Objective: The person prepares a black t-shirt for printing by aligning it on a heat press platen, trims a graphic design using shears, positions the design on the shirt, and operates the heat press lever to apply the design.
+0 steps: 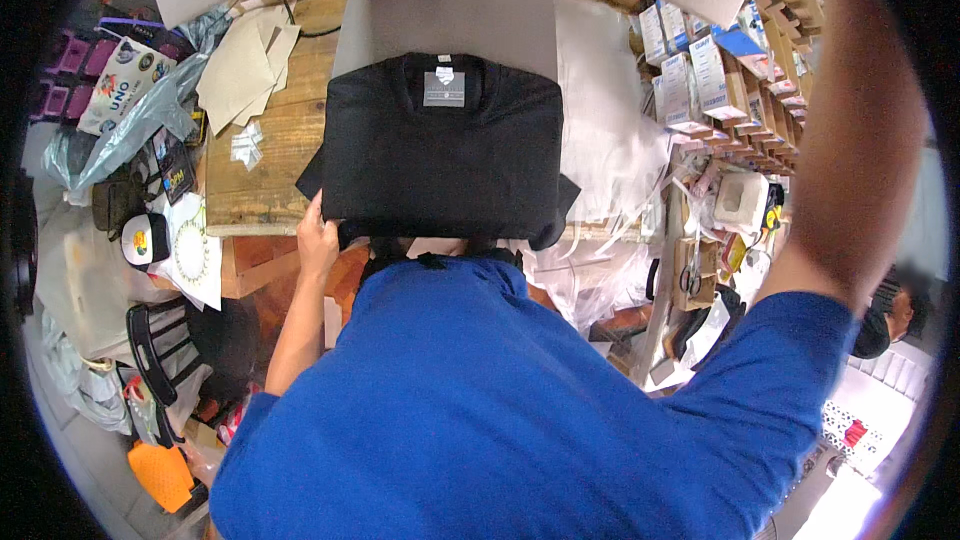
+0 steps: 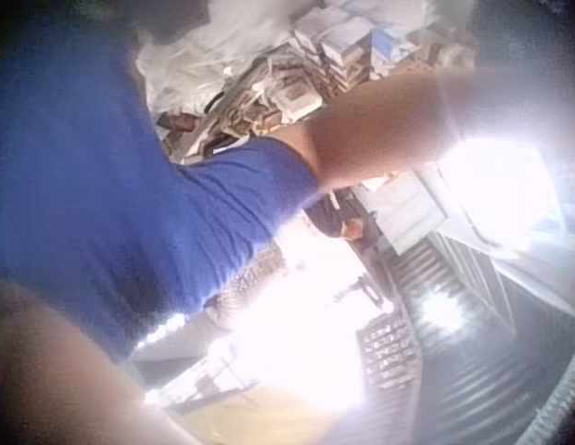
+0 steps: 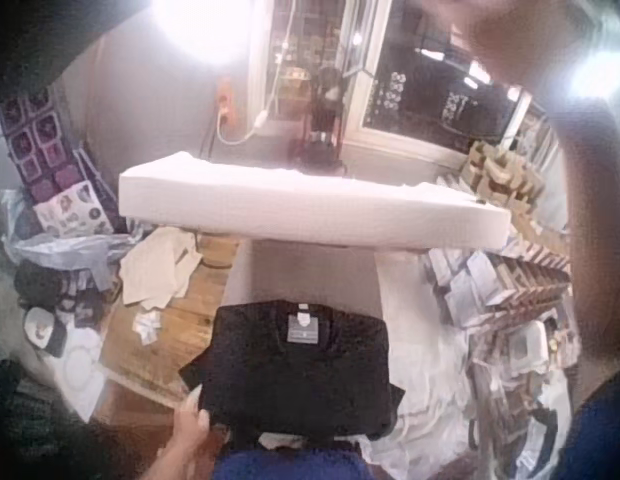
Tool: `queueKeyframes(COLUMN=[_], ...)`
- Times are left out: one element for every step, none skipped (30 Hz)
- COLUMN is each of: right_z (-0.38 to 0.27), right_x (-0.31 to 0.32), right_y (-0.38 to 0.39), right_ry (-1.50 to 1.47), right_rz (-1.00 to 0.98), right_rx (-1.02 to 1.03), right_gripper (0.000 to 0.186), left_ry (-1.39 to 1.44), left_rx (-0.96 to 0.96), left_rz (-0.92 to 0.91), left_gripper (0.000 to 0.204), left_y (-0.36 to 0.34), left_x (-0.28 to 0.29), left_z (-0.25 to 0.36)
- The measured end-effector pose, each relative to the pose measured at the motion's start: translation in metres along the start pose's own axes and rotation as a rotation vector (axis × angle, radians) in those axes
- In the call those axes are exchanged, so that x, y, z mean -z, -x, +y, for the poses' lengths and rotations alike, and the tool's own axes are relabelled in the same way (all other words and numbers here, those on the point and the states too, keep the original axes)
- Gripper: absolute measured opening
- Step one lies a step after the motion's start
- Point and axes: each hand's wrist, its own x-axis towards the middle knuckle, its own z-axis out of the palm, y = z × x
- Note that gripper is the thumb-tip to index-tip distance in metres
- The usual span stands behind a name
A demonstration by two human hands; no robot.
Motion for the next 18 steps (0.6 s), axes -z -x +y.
queueKeyframes(right_z=[-0.018,-0.036,-0.056,-0.077,-0.101,-0.121,-0.141,-0.159,-0.174,-0.196,-0.213,-0.227,-0.242,-0.252,-0.265,-0.279,-0.291,-0.296], right_x=[-0.012,-0.021,-0.030,-0.036,-0.039,-0.038,-0.036,-0.035,-0.031,-0.026,-0.016,-0.003,0.011,0.042,0.055,0.076,0.097,0.130], right_y=[-0.004,-0.009,-0.015,-0.017,-0.025,-0.029,-0.035,-0.036,-0.040,-0.043,-0.043,-0.043,-0.040,-0.039,-0.031,-0.022,-0.010,0.005], right_ry=[-0.012,-0.025,-0.044,-0.061,-0.079,-0.095,-0.117,-0.136,-0.156,-0.179,-0.203,-0.228,-0.259,-0.263,-0.320,-0.384,-0.452,-0.470], right_rz=[-0.071,-0.130,-0.162,-0.199,-0.231,-0.247,-0.259,-0.276,-0.284,-0.287,-0.296,-0.292,-0.304,-0.300,-0.323,-0.366,-0.418,-0.506], right_rx=[0.055,0.110,0.157,0.204,0.255,0.295,0.334,0.375,0.413,0.456,0.499,0.545,0.592,0.639,0.697,0.764,0.833,0.892], right_gripper=[0.027,0.027,0.026,0.026,0.026,0.026,0.026,0.026,0.026,0.026,0.026,0.026,0.026,0.026,0.026,0.026,0.027,0.027], left_ry=[0.088,0.177,0.232,0.287,0.346,0.454,0.402,0.347,0.293,0.544,0.540,0.535,0.526,0.516,0.501,0.494,0.483,0.443], left_rx=[0.061,0.122,0.118,0.112,0.102,0.128,0.121,0.121,0.120,0.205,0.218,0.228,0.235,0.163,0.169,0.174,0.181,0.176], left_rz=[-0.013,-0.023,-0.004,0.014,0.032,0.013,0.000,-0.018,-0.038,-0.029,-0.055,-0.086,-0.114,-0.132,-0.138,-0.145,-0.152,-0.251], left_gripper=[0.060,0.060,0.059,0.058,0.058,0.058,0.058,0.059,0.060,0.060,0.059,0.057,0.056,0.055,0.054,0.054,0.053,0.046], left_y=[-0.001,-0.002,-0.006,-0.009,-0.016,-0.023,-0.030,-0.037,-0.044,-0.050,-0.054,-0.060,-0.065,-0.073,-0.076,-0.077,-0.077,-0.087], left_x=[-0.001,-0.001,-0.002,-0.004,-0.005,-0.007,-0.006,-0.003,-0.001,-0.004,-0.003,-0.002,0.000,-0.007,-0.003,0.001,0.005,0.009], left_z=[0.002,0.003,0.004,0.005,0.005,0.003,0.000,0.006,0.012,0.015,0.015,0.014,0.012,0.004,0.002,0.002,0.002,0.008])
